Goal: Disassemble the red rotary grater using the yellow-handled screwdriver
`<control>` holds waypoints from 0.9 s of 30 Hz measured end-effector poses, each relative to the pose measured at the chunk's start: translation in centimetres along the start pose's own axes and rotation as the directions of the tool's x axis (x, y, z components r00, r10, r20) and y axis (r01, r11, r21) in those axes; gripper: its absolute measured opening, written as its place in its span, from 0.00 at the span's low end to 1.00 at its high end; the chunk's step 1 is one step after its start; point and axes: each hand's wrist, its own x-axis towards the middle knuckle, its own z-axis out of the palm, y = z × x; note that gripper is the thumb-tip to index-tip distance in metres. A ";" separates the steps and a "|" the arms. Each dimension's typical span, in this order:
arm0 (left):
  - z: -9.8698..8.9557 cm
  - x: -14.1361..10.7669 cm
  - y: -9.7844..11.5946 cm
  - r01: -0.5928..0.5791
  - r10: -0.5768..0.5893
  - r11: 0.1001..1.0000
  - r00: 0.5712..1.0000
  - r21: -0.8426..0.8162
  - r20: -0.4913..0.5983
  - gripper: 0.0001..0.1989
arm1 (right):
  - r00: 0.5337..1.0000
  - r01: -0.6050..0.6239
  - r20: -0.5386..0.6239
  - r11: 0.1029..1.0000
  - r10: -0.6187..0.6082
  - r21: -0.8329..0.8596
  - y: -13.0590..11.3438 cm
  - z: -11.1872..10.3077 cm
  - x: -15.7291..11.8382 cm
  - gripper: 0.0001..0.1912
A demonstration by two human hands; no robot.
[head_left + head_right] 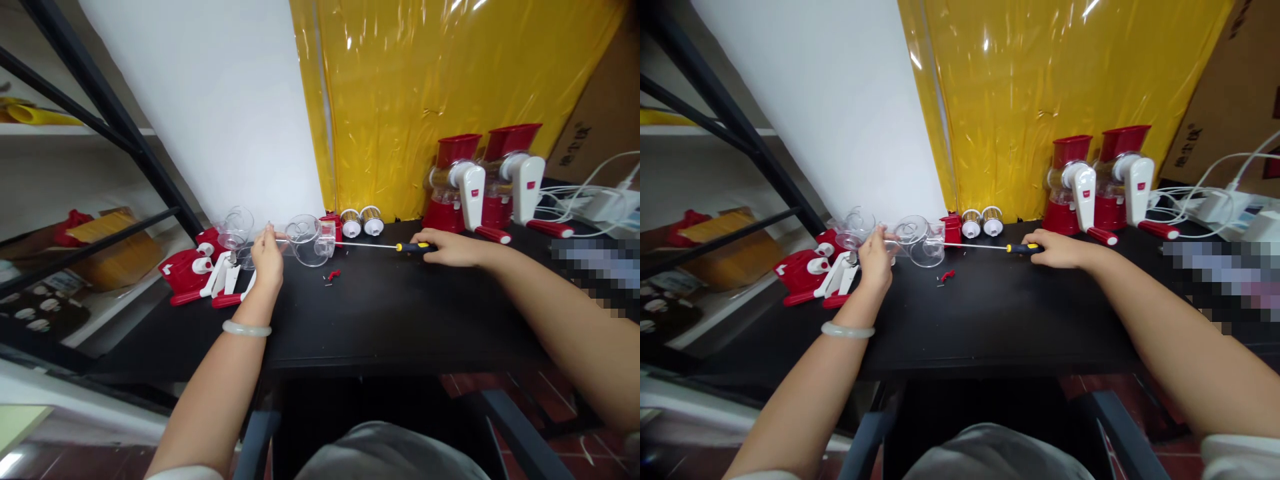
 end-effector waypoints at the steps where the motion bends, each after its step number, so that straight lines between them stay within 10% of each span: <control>1: 0.0 0.0 0.0 0.001 -0.001 1.000 1.000 -0.001 -0.003 0.23 | 1.000 0.005 -0.001 1.000 -0.005 0.015 0.1 0.0 0.0 0.18; 27: 0.1 -0.2 -0.3 -0.009 0.009 1.000 1.000 0.008 0.017 0.21 | 0.995 0.054 -0.077 0.998 -0.056 -0.027 1.6 1.0 0.4 0.20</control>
